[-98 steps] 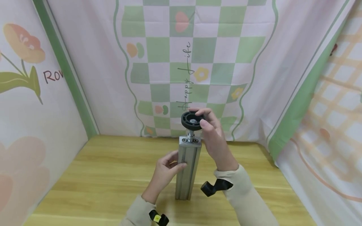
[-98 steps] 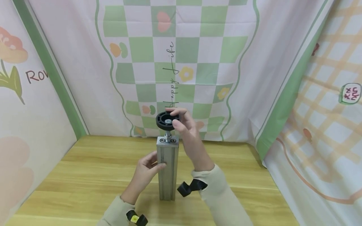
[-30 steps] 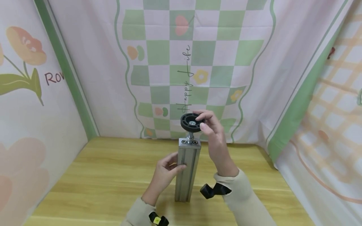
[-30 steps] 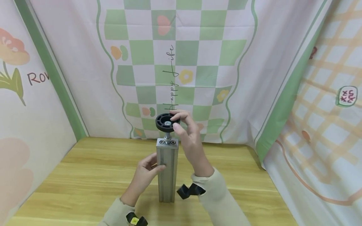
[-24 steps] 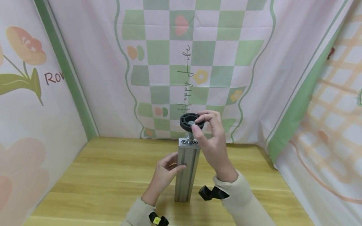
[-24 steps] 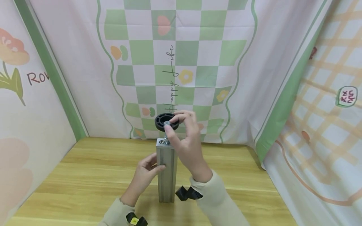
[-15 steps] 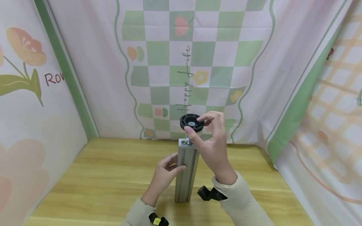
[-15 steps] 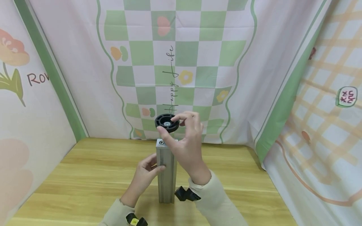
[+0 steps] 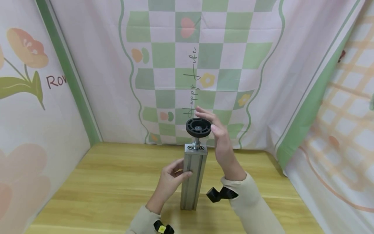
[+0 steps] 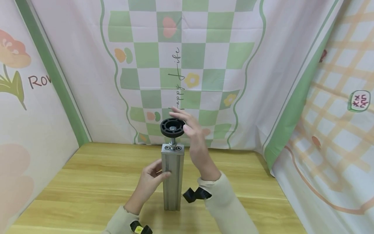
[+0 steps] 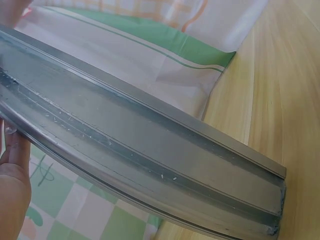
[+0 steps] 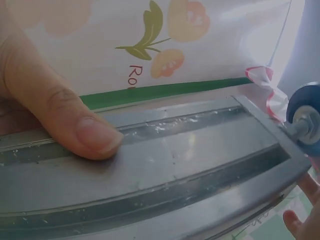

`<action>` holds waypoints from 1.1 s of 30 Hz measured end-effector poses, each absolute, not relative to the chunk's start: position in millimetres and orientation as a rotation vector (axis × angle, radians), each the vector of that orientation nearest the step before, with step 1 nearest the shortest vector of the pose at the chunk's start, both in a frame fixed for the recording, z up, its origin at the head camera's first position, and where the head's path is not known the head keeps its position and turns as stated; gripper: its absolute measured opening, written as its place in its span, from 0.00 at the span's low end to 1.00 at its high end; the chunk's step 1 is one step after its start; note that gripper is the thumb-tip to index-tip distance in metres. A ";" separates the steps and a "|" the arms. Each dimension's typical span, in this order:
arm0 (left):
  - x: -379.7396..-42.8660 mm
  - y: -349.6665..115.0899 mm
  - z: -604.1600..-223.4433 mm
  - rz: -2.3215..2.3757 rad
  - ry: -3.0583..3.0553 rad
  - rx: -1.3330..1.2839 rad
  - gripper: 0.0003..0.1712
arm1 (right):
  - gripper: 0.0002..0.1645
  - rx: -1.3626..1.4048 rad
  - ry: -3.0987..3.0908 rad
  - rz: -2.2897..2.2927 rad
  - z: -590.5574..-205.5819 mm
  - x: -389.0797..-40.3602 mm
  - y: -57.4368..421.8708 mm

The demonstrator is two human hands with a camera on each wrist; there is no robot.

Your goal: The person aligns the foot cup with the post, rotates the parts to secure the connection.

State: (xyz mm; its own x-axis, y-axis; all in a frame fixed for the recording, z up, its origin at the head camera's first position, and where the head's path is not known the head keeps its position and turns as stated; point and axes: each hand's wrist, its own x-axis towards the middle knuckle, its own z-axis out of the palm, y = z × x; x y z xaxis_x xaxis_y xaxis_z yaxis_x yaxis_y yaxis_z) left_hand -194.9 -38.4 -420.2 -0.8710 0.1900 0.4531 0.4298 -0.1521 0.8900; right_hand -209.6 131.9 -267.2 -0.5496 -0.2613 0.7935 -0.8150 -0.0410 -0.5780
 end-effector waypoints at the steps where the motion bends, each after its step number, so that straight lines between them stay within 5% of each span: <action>1: -194.9 -38.4 -420.1 -2.150 -1.927 -0.717 0.25 | 0.31 1.150 -1.777 1.662 -267.3 -211.7 132.4; 16: -195.7 -38.4 -420.3 -2.157 -1.912 -0.723 0.25 | 0.31 1.314 -1.736 1.789 -266.6 -223.3 138.1; 33: -196.0 -37.8 -421.9 -2.123 -1.940 -0.704 0.24 | 0.16 1.019 -1.780 1.413 -274.5 -204.1 139.9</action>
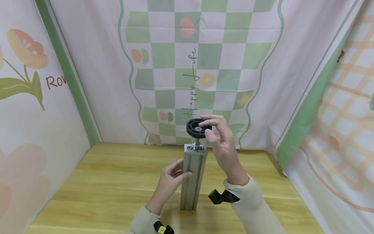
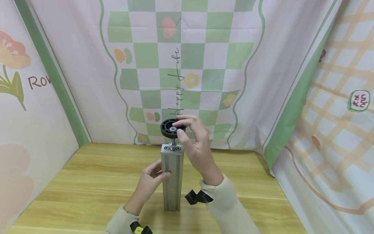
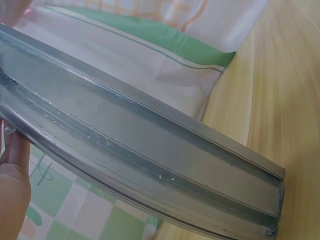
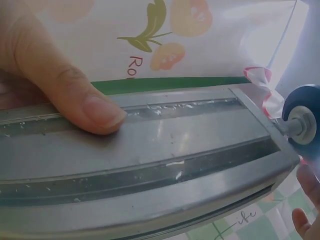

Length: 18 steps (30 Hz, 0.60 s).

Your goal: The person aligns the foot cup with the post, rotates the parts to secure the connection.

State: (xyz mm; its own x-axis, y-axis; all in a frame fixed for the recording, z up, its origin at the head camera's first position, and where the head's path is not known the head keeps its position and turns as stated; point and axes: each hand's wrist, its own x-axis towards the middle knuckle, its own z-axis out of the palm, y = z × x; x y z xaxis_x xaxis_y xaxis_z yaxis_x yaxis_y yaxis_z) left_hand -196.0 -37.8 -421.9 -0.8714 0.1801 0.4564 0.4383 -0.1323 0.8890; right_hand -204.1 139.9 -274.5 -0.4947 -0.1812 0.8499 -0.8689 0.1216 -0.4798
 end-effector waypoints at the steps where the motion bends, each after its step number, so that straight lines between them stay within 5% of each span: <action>1: -195.9 -37.8 -421.7 -2.122 -1.937 -0.702 0.24 | 0.16 0.996 -1.773 1.385 -274.8 -203.1 139.2; 18: -195.2 -37.8 -421.3 -2.121 -1.939 -0.715 0.24 | 0.28 0.845 -1.674 1.126 -271.8 -196.7 124.8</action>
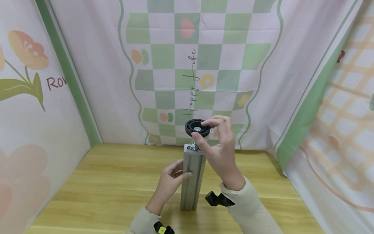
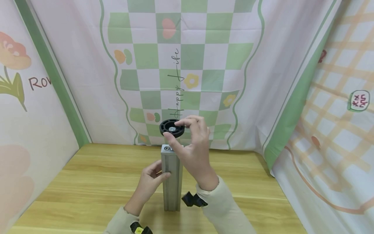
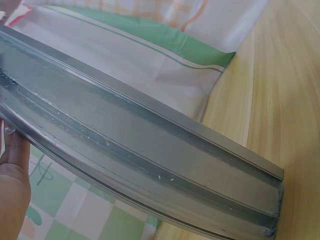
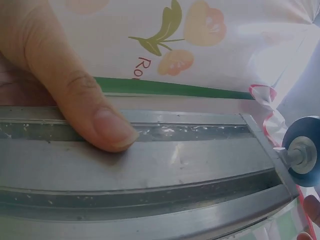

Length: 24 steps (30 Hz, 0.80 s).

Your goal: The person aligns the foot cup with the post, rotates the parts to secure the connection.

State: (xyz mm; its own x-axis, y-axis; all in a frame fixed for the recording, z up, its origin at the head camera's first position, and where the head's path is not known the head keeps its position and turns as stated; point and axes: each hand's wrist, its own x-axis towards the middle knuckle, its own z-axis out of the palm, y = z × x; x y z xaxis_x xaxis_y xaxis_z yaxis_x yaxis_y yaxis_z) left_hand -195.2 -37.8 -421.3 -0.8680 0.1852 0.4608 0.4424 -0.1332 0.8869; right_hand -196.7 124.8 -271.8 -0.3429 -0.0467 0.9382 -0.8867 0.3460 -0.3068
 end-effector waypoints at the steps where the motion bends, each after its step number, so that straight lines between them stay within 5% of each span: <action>1: -195.1 -37.7 -421.2 -2.121 -1.937 -0.713 0.24 | 0.27 0.859 -1.677 1.134 -272.0 -197.3 125.2; 24: -197.4 -37.0 -424.4 -2.145 -1.892 -0.737 0.24 | 0.33 1.123 -1.863 1.695 -270.1 -215.4 135.4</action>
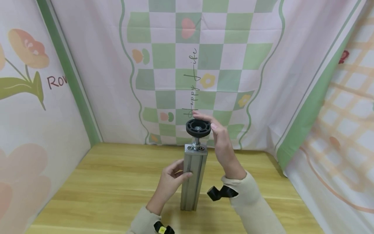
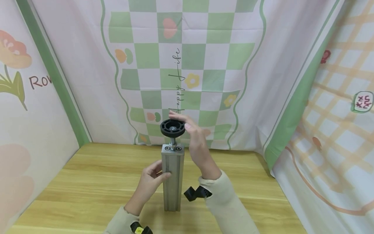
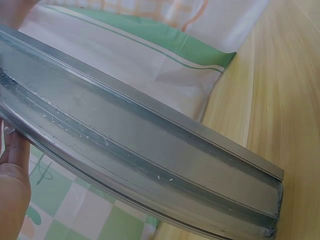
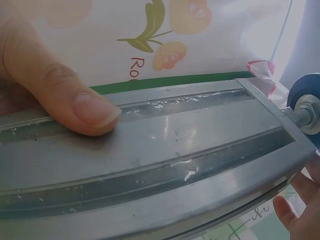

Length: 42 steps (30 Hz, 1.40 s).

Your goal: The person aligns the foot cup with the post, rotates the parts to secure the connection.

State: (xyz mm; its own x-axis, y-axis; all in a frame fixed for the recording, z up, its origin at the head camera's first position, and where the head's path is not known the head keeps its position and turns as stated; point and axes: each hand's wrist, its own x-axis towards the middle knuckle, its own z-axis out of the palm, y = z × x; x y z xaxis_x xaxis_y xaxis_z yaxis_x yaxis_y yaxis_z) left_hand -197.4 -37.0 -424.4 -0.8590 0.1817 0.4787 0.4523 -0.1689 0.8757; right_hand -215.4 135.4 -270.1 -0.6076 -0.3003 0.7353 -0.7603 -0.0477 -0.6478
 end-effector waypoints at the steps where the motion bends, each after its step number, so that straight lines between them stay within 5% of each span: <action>1: -197.2 -37.1 -424.3 -2.144 -1.894 -0.738 0.24 | 0.33 1.122 -1.865 1.700 -270.2 -215.2 135.7; 19: -196.4 -38.2 -423.1 -2.135 -1.922 -0.732 0.24 | 0.16 0.967 -1.744 1.609 -278.6 -206.2 132.3; 36: -197.7 -38.6 -424.3 -2.115 -1.940 -0.744 0.23 | 0.34 0.841 -1.675 1.242 -275.0 -203.1 122.5; 42: -198.0 -38.7 -425.1 -2.116 -1.925 -0.735 0.23 | 0.28 0.994 -1.746 1.301 -274.9 -207.2 126.6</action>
